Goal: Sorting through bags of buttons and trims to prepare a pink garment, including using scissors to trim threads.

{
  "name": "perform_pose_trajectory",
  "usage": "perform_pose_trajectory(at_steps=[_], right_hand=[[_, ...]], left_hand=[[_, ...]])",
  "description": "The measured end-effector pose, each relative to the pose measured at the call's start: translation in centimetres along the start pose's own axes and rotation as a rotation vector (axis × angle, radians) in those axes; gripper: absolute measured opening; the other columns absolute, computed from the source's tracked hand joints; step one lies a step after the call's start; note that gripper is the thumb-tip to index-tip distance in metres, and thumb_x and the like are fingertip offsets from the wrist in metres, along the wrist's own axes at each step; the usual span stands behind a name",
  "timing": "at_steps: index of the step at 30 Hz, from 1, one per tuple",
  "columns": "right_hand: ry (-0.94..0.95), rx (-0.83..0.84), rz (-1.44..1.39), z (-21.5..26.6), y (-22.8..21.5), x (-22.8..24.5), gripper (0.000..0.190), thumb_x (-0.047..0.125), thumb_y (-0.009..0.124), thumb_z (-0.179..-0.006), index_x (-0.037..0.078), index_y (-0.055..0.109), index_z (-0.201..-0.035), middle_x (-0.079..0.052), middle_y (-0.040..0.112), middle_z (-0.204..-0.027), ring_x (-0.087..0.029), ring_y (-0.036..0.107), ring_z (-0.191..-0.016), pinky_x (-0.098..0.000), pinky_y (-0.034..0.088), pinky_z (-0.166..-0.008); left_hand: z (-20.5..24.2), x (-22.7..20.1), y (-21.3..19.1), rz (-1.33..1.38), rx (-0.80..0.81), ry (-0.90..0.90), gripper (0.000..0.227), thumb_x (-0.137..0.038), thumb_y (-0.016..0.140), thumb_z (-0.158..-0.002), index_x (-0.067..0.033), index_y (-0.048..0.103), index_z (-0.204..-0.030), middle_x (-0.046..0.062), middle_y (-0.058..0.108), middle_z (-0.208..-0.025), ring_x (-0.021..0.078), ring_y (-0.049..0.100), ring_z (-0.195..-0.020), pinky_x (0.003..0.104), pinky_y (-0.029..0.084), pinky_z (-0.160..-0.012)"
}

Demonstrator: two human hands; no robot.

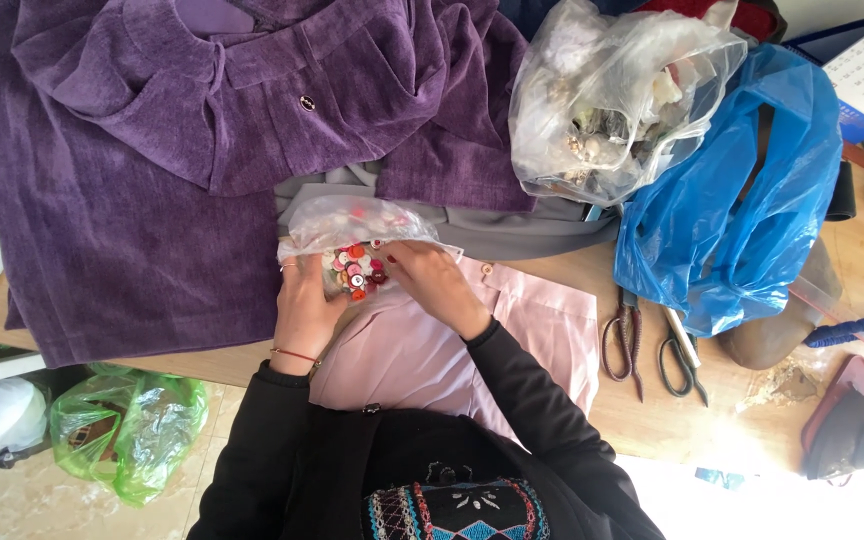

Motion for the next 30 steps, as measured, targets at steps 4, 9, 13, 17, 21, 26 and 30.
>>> perform_pose_trajectory(at_steps=[4, 9, 13, 17, 21, 26, 30], right_hand=[[0.024, 0.041, -0.023, 1.1, -0.6, -0.6, 0.049, 0.01, 0.08, -0.081, 0.004, 0.061, -0.126, -0.018, 0.072, -0.099, -0.039, 0.072, -0.097, -0.049, 0.058, -0.085], [0.147, -0.117, 0.006, 0.1, -2.4, -2.0, 0.047, 0.012, 0.076, -0.086, 0.0, 0.058, -0.128, -0.023, 0.067, -0.11, -0.045, 0.07, -0.099, -0.0544, 0.057, -0.082], [0.276, -0.127, 0.171, -0.3, -1.0, -5.2, 0.061, 0.02, 0.082, -0.082, 0.008, 0.058, -0.136, -0.015, 0.064, -0.124, -0.039, 0.071, -0.104, -0.0512, 0.059, -0.083], [0.309, -0.116, 0.176, -0.7, -0.9, -5.3, 0.067, 0.022, 0.085, -0.079, 0.01, 0.057, -0.138, -0.015, 0.063, -0.124, -0.039, 0.071, -0.105, -0.0509, 0.059, -0.084], [0.293, -0.1, 0.168, -0.9, -0.4, -5.5, 0.069, 0.022, 0.086, -0.078, 0.013, 0.057, -0.14, -0.014, 0.064, -0.126, -0.039, 0.07, -0.108, -0.0492, 0.059, -0.087], [0.264, -0.099, 0.171, -1.0, 0.6, -6.2, 0.069, 0.02, 0.085, -0.078, 0.017, 0.057, -0.141, -0.012, 0.063, -0.124, -0.038, 0.07, -0.109, -0.0483, 0.057, -0.09], [0.25, -0.116, 0.192, -1.4, 1.9, -7.6, 0.064, 0.022, 0.086, -0.078, 0.024, 0.062, -0.138, -0.008, 0.063, -0.119, -0.033, 0.07, -0.11, -0.0448, 0.056, -0.093]], left_hand=[[0.2, -0.4, -0.2, -0.154, -0.094, 0.061, 0.078, -0.036, 0.081, -0.081, -0.0218, 0.049, -0.151, 0.017, 0.053, -0.13, 0.042, 0.066, -0.11, 0.052, 0.058, -0.084], [0.2, -6.7, -4.2, -0.455, -0.434, 0.331, 0.061, -0.034, 0.082, -0.082, -0.0221, 0.065, -0.139, 0.009, 0.065, -0.108, 0.0309, 0.07, -0.092, 0.042, 0.057, -0.071], [-1.4, -7.7, -4.7, -0.505, -0.544, 0.402, 0.07, -0.025, 0.086, -0.069, -0.0219, 0.067, -0.137, 0.008, 0.066, -0.098, 0.0318, 0.065, -0.09, 0.044, 0.054, -0.066], [-2.5, -7.4, -4.4, -0.18, -0.315, 0.285, 0.064, -0.01, 0.076, -0.076, -0.0139, 0.06, -0.138, 0.019, 0.062, -0.117, 0.0455, 0.069, -0.093, 0.054, 0.058, -0.077], [-2.8, -6.9, -3.7, -0.116, -0.168, 0.187, 0.082, -0.011, 0.075, -0.075, -0.0166, 0.046, -0.152, 0.025, 0.053, -0.126, 0.0533, 0.068, -0.098, 0.059, 0.058, -0.083], [-3.3, -6.2, -2.9, -0.045, -0.117, 0.147, 0.09, -0.014, 0.077, -0.072, -0.0182, 0.042, -0.155, 0.023, 0.049, -0.132, 0.0527, 0.066, -0.106, 0.06, 0.057, -0.088], [-4.3, -4.1, -1.8, 0.029, -0.063, 0.085, 0.091, -0.017, 0.076, -0.071, -0.0234, 0.042, -0.155, 0.019, 0.046, -0.138, 0.0494, 0.062, -0.116, 0.061, 0.054, -0.094]])
Point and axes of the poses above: each hand's wrist, its own z-axis away from the middle knuckle, its own y-axis out of the palm, x = y × z, the point moved 8 cm from there along -z, towards the middle knuckle
